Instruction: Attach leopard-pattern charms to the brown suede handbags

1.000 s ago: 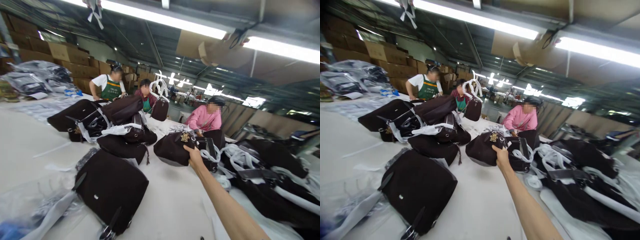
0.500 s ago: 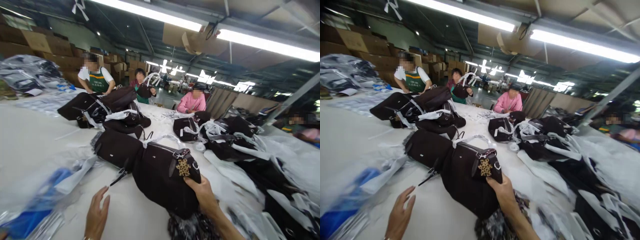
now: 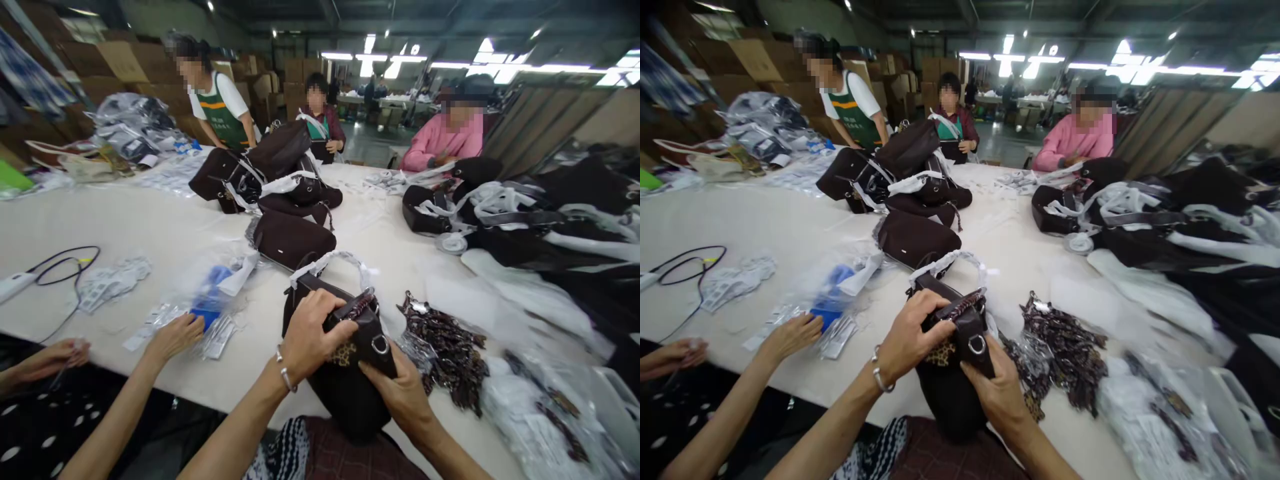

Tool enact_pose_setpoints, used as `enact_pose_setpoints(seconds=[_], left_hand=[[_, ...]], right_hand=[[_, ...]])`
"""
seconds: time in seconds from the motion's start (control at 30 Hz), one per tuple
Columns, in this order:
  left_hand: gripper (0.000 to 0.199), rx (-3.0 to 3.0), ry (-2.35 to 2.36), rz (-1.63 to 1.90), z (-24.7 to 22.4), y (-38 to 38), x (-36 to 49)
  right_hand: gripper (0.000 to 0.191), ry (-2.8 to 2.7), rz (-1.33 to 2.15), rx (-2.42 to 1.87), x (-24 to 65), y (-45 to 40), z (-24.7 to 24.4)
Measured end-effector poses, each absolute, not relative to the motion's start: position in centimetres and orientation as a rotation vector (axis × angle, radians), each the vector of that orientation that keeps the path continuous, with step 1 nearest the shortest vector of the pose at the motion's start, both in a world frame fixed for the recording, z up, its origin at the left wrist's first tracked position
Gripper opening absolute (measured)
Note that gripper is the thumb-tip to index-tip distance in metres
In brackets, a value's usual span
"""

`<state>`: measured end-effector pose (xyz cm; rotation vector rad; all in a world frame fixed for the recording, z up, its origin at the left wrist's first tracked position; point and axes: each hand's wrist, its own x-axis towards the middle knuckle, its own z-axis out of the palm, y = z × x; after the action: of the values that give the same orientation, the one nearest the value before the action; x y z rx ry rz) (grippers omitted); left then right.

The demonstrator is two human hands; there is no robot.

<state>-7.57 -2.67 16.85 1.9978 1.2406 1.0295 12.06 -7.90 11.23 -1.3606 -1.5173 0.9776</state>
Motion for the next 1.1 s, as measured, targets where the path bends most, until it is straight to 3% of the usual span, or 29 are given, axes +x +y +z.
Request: enact_pose_setpoints(seconds=[0.23,0.4,0.6,0.73,0.93,1.0,1.1], left_hand=[[0.021,1.15,0.901,0.852,14.7,-0.9,-8.1],[0.024,0.911,0.84,0.91,10.9,0.8,-6.3],[0.034,0.56,0.895,0.896,5.1,2.3,-2.7],[0.038,0.527,0.921,0.893,2.2,2.7,-1.8],[0.032,0.607,0.922,0.921,2.6,2.8,-1.9],[0.024,0.777,0.981,0.927,4.5,2.9,-2.4],[0.028,1.082,1.13,1.017,8.1,3.2,-4.4]], right_hand=[[0.05,-1.25,1.204,-1.479,10.3,-9.7,8.6],[0.059,-1.074,1.446,-1.512,11.7,-9.2,7.2],[0.051,-1.043,1.353,-1.687,13.9,-8.7,1.4],[0.052,-1.031,1.501,-1.625,14.2,-8.8,-1.3],[0.061,-0.9,1.709,-1.565,14.4,-6.8,0.0],[0.059,-0.968,1.615,-1.694,14.9,-5.1,1.7],[0.057,-1.107,1.379,-1.836,16.6,-1.3,6.4]])
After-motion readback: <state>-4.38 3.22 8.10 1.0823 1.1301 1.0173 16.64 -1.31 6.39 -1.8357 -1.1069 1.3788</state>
